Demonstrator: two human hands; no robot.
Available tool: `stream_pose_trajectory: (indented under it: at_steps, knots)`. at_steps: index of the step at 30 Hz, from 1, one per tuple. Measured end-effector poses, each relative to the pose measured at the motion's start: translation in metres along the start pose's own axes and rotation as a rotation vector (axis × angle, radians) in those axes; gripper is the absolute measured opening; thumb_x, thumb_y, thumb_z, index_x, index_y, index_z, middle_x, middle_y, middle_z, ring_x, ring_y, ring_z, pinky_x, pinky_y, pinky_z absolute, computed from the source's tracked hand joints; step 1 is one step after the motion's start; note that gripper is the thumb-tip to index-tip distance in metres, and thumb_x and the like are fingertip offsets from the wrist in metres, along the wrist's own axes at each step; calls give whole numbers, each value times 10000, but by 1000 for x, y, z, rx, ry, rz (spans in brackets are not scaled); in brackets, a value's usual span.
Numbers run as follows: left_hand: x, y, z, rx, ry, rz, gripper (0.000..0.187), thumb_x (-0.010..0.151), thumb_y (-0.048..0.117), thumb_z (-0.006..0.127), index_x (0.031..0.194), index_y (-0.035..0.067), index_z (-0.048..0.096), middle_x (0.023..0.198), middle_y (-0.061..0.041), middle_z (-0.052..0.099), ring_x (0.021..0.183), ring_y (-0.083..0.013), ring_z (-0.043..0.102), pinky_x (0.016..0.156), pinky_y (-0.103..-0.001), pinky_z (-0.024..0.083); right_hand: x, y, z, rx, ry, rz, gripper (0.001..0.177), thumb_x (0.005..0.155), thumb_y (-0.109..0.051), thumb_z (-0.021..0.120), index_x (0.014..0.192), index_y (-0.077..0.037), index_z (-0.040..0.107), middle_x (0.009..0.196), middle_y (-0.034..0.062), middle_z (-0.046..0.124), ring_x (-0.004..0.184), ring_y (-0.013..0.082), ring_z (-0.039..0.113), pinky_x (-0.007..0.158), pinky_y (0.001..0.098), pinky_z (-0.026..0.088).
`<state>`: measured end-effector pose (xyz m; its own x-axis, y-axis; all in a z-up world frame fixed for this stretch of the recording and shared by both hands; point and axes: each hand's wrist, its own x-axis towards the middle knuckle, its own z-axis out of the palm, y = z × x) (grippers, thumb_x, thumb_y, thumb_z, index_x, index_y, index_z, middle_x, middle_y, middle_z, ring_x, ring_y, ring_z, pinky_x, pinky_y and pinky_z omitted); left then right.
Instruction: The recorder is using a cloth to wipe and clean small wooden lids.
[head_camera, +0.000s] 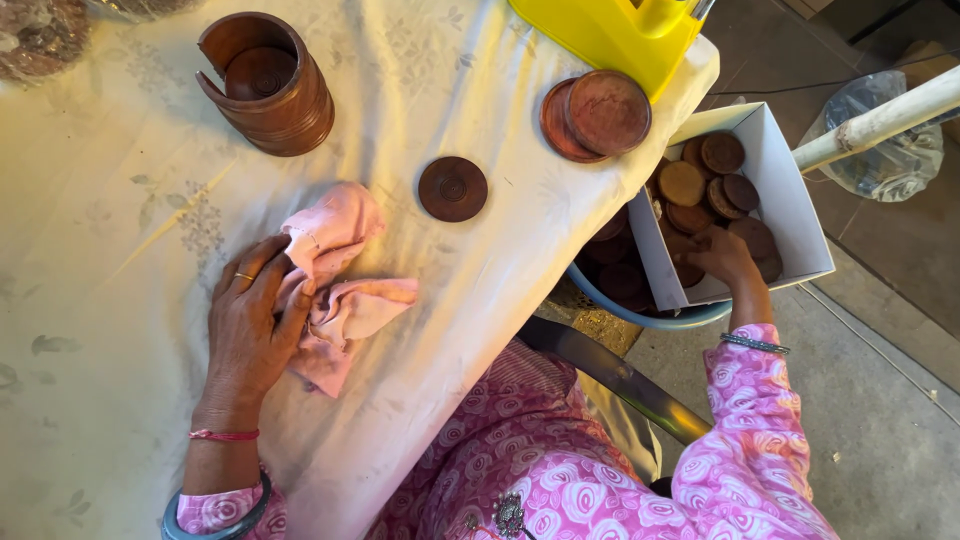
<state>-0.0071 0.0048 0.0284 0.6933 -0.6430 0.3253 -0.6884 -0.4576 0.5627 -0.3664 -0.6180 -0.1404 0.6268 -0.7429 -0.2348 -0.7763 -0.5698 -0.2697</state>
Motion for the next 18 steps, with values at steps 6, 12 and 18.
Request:
stream_pose_trajectory:
  at_steps: [6,12,18]
  knots:
    - [0,1,-1,-2,6,9,356,1018,254,617,1221,-33,673,1410,-157,625,1316,-377,560,1100,-483,452,5,-3,-31,597,240,148,238,906,-120,746,1116,-10,771,965,150,750,705,205,680,599,329,556]
    - [0,2,-2,-13,3,11,365,1022,253,607,1242,-31,669,1408,-160,625,1310,-382,559,1092,-482,452,3,10,-34,675,245,274,256,949,-162,690,1174,-53,745,967,111,768,746,179,746,623,296,587]
    - [0,0,0,3,-5,11,343,1019,241,610,1220,-29,674,1411,-155,629,1320,-375,562,1105,-482,448,-19,0,-3,-109,72,-12,711,682,-434,897,1256,-62,701,1140,248,710,1072,418,679,896,496,533]
